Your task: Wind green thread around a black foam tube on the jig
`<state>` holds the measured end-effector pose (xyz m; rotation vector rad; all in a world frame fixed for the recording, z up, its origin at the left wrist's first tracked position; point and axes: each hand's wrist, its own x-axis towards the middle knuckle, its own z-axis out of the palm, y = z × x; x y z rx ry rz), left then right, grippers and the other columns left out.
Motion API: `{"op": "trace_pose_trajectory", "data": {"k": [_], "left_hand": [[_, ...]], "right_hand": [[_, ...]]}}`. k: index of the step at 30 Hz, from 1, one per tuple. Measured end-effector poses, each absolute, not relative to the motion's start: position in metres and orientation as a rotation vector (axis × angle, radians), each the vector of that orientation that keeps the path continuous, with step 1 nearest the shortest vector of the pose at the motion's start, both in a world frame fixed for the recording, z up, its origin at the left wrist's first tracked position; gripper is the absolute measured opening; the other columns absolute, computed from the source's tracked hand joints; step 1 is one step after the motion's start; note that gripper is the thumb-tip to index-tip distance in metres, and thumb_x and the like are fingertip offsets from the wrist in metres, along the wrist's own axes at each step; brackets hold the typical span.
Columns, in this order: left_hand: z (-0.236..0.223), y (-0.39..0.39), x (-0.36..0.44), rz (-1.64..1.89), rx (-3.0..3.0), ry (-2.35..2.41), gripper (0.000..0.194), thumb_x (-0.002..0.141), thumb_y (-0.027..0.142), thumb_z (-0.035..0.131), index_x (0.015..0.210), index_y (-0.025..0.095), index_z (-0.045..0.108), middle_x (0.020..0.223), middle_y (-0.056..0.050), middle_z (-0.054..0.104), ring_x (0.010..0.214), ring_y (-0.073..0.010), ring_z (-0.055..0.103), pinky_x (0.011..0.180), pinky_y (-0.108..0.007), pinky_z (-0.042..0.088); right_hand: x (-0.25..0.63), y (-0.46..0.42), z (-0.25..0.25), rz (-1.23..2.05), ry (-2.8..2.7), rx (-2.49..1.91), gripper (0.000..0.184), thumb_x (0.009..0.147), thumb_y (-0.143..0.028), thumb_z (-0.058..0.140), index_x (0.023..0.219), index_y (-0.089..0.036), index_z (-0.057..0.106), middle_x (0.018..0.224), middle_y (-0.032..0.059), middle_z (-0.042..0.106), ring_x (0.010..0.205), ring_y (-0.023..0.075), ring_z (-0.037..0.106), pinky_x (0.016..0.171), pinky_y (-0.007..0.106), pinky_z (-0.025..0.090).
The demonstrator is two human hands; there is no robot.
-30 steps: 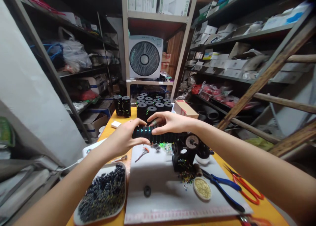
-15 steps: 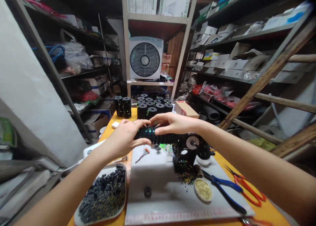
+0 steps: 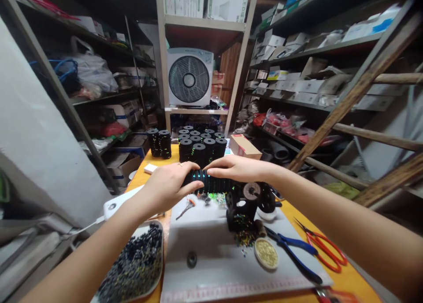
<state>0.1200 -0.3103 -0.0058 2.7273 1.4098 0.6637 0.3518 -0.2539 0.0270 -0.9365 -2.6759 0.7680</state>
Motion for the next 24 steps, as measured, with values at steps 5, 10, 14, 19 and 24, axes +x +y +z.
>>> {"op": "trace_pose_trajectory", "data": {"k": [5,10,14,19,24], "left_hand": [[-0.006,-0.306,0.119,0.628,2.699,1.417,0.041,0.095,0.047,0.047,0.117,0.014,0.056,0.107,-0.012,0.069,0.097,-0.0314,0.064,0.079,-0.042,0.048],[-0.004,-0.308,0.121,0.624,2.694,1.419,0.038,0.095,0.046,0.047,0.116,0.015,0.056,0.106,-0.011,0.069,0.096,-0.0306,0.064,0.079,-0.041,0.048],[-0.003,-0.312,0.122,0.640,2.704,1.438,0.038,0.094,0.044,0.051,0.117,0.014,0.055,0.106,-0.011,0.069,0.097,-0.0304,0.064,0.079,-0.041,0.047],[-0.006,-0.314,0.122,0.654,2.720,1.456,0.037,0.094,0.042,0.053,0.117,0.014,0.054,0.103,-0.012,0.069,0.095,-0.0304,0.063,0.078,-0.041,0.047],[-0.006,-0.315,0.121,0.656,2.730,1.456,0.035,0.093,0.040,0.054,0.117,0.014,0.055,0.102,-0.012,0.069,0.095,-0.0304,0.063,0.077,-0.040,0.046]], "right_hand": [[0.351,-0.286,0.009,0.418,-2.538,-0.866,0.044,0.088,-0.040,0.063,0.124,-0.017,0.057,0.116,0.0093,0.064,0.106,0.0226,0.060,0.094,0.046,0.044],[0.350,-0.301,-0.006,0.321,-2.412,-0.804,0.045,0.083,-0.034,0.068,0.123,-0.018,0.057,0.122,0.0097,0.060,0.113,0.0250,0.054,0.099,0.049,0.039],[0.354,-0.282,0.011,0.505,-2.307,-0.824,0.054,0.083,-0.042,0.067,0.127,-0.016,0.049,0.125,0.0107,0.055,0.109,0.0242,0.057,0.092,0.045,0.047],[0.356,-0.234,0.028,0.726,-2.179,-1.059,0.046,0.100,-0.043,0.037,0.138,-0.017,0.037,0.123,0.0121,0.056,0.101,0.0218,0.062,0.090,0.046,0.049],[0.341,-0.224,0.030,0.984,-2.563,-1.113,0.033,0.095,-0.044,0.051,0.101,-0.013,0.064,0.095,0.0052,0.067,0.084,0.0164,0.065,0.078,0.036,0.053]]}}
